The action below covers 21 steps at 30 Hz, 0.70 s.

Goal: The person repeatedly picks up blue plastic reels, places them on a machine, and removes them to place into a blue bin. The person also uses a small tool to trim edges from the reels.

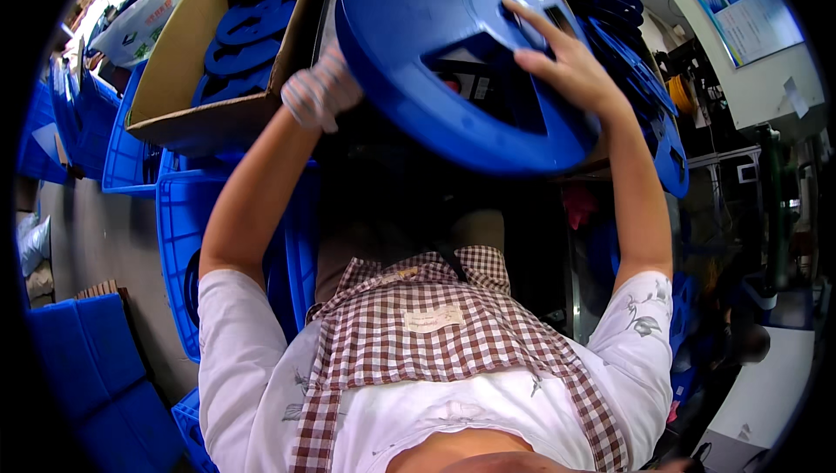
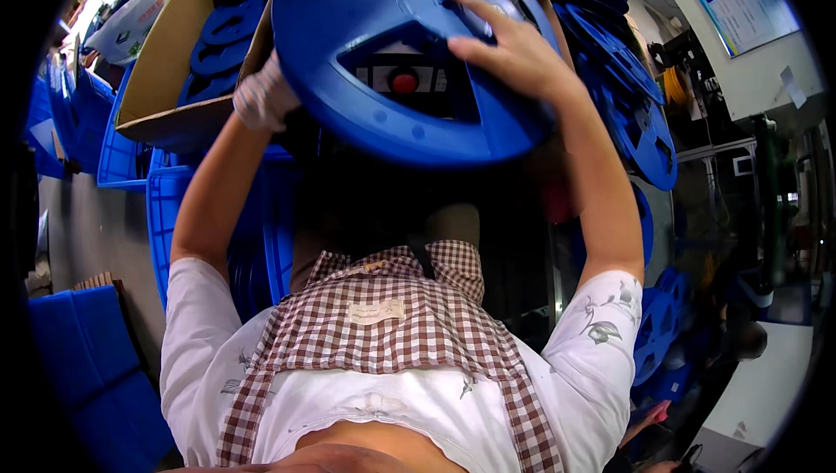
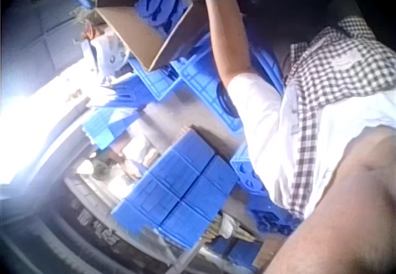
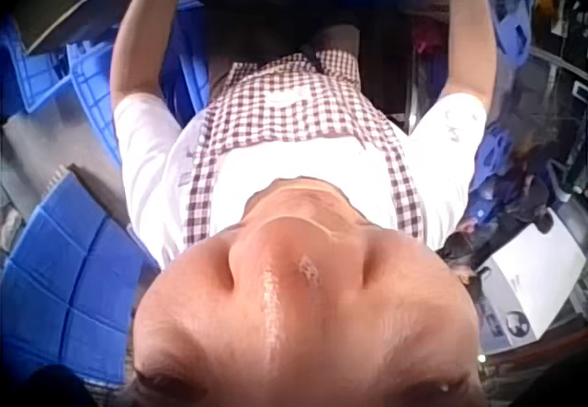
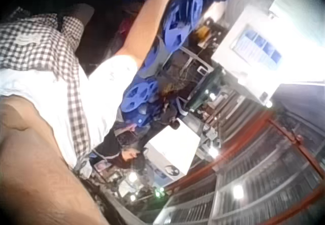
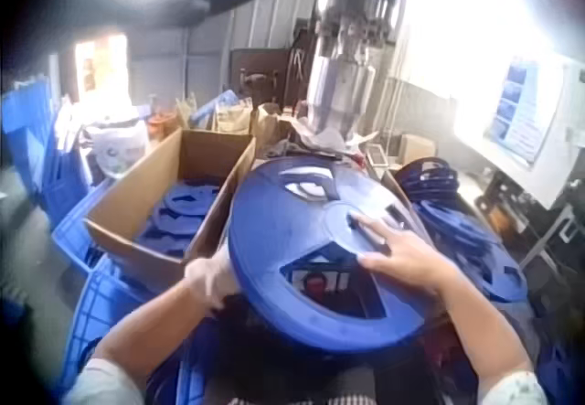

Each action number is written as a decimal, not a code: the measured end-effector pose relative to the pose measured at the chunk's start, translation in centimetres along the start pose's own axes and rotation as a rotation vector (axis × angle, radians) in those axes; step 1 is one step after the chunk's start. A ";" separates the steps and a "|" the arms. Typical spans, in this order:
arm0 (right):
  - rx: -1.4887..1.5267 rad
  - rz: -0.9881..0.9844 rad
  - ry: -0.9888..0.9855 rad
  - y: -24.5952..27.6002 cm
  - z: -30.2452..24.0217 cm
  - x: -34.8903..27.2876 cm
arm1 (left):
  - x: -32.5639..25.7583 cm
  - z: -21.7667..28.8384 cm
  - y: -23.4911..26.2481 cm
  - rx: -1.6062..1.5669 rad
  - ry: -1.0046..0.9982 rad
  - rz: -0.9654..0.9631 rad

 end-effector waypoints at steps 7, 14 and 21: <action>-0.115 -0.114 -0.314 4.5 -4.2 9.7 | 10.5 3.2 3.1 0.500 -0.265 0.054; -0.151 -0.147 -0.169 0.2 -3.1 14.9 | 6.8 6.4 1.9 0.808 0.076 -0.005; 0.013 0.410 0.138 3.8 0.2 7.1 | -0.1 12.3 -0.6 0.878 -0.168 0.337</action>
Point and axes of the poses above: each hand's wrist, its own x-axis towards the middle knuckle, its own y-axis out of the back of the hand, z = x × y, the point moved 4 cm from there along x, towards the middle knuckle, and after that the axes turned 14 degrees about -y, right-handed, at the moved point
